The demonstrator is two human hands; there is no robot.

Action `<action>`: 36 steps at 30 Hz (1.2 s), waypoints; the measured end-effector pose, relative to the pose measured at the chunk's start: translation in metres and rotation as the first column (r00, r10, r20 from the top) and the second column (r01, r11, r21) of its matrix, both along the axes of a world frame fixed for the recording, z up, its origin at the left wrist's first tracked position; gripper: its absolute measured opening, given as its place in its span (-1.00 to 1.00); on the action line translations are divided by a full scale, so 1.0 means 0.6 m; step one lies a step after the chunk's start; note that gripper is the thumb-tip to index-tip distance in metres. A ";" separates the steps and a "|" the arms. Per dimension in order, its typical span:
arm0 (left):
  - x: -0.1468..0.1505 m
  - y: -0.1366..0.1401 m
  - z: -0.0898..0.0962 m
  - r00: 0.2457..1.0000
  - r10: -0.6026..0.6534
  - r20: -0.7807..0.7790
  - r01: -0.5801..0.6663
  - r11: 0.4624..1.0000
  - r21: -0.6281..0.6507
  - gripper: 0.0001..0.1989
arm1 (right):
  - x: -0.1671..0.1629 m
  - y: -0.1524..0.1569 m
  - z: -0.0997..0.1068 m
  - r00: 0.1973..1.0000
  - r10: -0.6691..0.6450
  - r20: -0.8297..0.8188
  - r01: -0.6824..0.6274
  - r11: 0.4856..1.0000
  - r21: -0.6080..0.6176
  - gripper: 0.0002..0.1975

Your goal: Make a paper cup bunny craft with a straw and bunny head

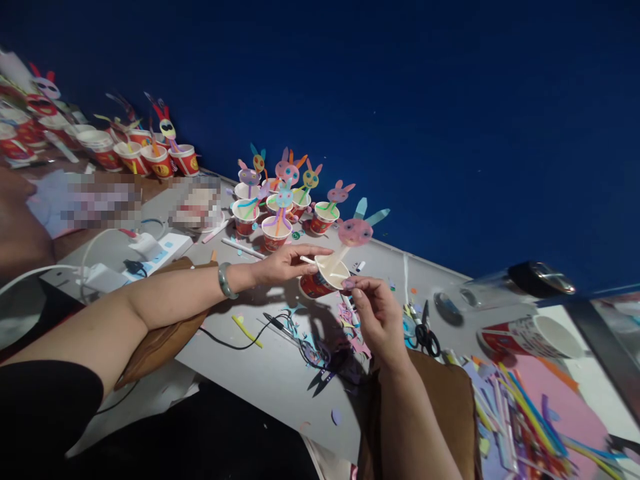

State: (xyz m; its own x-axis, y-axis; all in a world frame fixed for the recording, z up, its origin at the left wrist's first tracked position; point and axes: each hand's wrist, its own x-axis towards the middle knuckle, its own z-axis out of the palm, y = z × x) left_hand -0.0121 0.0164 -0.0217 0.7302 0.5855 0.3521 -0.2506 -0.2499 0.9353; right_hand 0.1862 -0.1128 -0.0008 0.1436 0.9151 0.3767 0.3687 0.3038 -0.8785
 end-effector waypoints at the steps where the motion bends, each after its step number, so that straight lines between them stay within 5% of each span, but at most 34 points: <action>1: -0.001 0.000 0.002 1.000 0.010 -0.003 -0.010 1.000 0.028 -0.62 | -0.001 -0.001 0.002 1.000 -0.004 0.004 0.004 1.000 0.000 -0.86; 14: -0.002 -0.004 0.013 0.994 0.108 -0.025 -0.102 0.978 0.180 -0.67 | -0.007 -0.005 0.017 0.980 -0.063 0.191 0.034 0.988 0.150 -0.93; 20: 0.008 -0.003 -0.003 0.996 0.082 -0.044 -0.077 0.990 0.120 -0.66 | -0.014 -0.012 0.030 0.769 -0.360 0.528 0.093 0.880 0.466 -0.89; 24: 0.013 -0.004 -0.014 0.988 0.093 -0.119 -0.076 0.987 0.140 -0.68 | -0.018 -0.010 0.033 0.697 -0.394 0.599 0.012 0.842 0.540 -0.84; 30: 0.014 -0.003 -0.020 0.963 0.064 -0.261 -0.016 0.983 0.183 -0.71 | -0.021 0.007 0.024 0.845 -0.232 0.482 0.094 0.951 0.294 -0.98; 36: 0.011 0.002 -0.018 0.956 0.048 -0.290 0.011 0.979 0.202 -0.78 | -0.016 0.019 0.018 0.985 -0.093 0.144 0.110 0.987 -0.114 -0.79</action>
